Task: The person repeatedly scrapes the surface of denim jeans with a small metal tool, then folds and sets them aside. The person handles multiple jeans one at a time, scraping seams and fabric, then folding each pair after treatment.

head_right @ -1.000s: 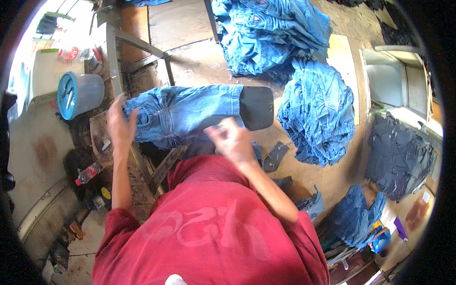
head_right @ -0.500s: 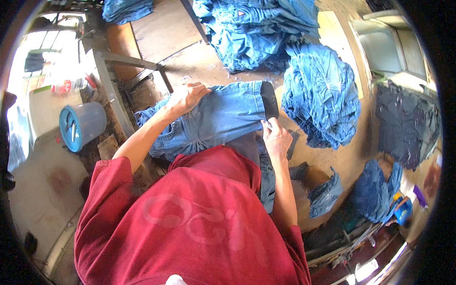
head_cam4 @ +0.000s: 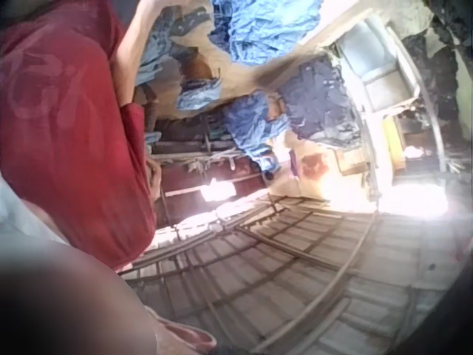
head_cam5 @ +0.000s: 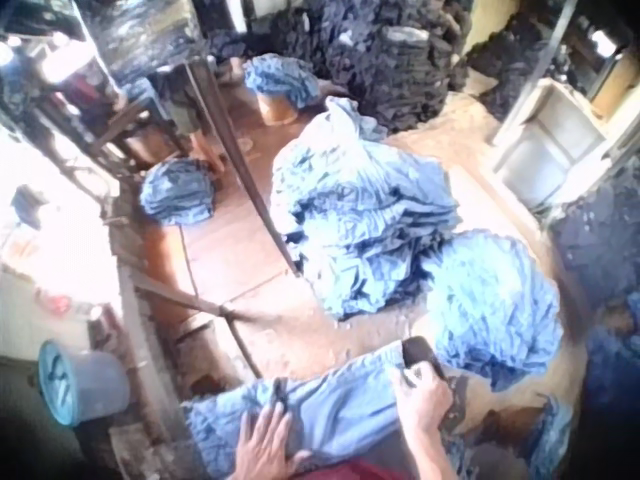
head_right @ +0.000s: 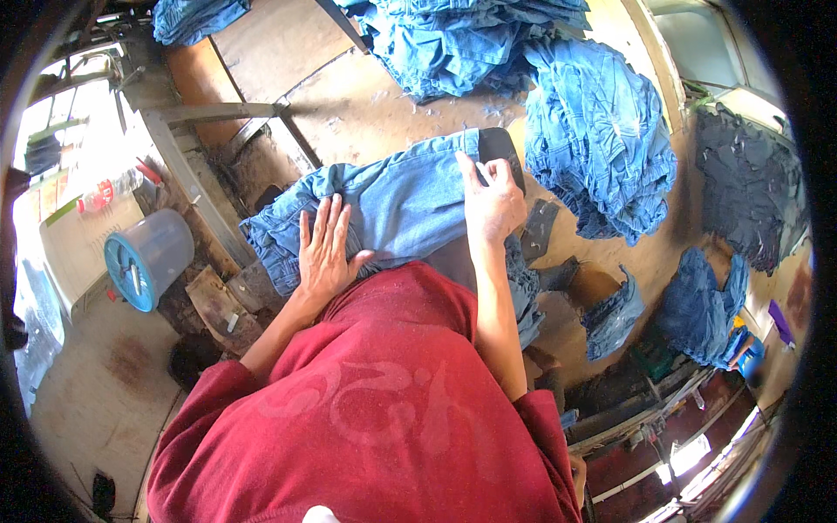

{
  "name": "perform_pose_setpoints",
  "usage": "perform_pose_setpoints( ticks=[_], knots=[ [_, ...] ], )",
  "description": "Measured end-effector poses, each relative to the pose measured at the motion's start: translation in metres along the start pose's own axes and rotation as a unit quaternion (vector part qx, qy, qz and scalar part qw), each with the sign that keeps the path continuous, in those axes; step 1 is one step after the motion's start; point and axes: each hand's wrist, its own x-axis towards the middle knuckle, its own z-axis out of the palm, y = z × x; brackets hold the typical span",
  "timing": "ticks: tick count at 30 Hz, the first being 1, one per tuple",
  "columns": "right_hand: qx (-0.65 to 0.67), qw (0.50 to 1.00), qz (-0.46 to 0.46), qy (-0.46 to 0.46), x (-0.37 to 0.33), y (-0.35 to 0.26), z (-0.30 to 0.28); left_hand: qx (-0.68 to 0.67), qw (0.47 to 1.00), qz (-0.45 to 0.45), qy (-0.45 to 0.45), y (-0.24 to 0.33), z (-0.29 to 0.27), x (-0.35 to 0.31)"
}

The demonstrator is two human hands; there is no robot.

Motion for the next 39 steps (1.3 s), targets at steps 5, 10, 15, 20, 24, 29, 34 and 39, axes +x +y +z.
perform_pose_setpoints(
  ticks=[5, 10, 15, 20, 24, 29, 34, 39],
  knots=[
    [-0.004, 0.984, -0.140, 0.111, -0.007, 0.015, 0.025, 0.040, 0.994, -0.074, -0.064, -0.007, 0.032, -0.016],
    [0.014, 0.932, -0.276, 0.235, 0.042, 0.029, 0.034, 0.029, 0.993, -0.087, -0.075, -0.003, 0.028, -0.014],
    [0.028, 0.962, -0.179, 0.206, 0.094, 0.044, 0.015, 0.059, 0.994, -0.058, -0.075, -0.005, 0.028, -0.011],
    [-0.007, 0.959, -0.221, 0.178, 0.123, 0.079, 0.006, 0.055, 0.990, -0.088, -0.097, 0.002, 0.021, -0.002],
    [-0.013, 0.988, -0.153, -0.010, 0.126, 0.085, 0.022, -0.008, 0.993, -0.084, -0.084, 0.007, -0.022, 0.025],
    [-0.007, 0.994, -0.102, -0.040, 0.120, 0.081, -0.008, -0.003, 0.999, -0.022, 0.029, -0.006, -0.021, 0.104],
    [0.152, 0.986, -0.075, 0.011, 0.076, 0.058, -0.049, -0.164, 0.933, -0.046, -0.316, -0.046, 0.030, 0.161],
    [0.170, 0.970, -0.108, -0.133, -0.006, 0.020, -0.055, -0.224, 0.946, 0.080, -0.219, -0.069, 0.044, 0.175]
  ],
)
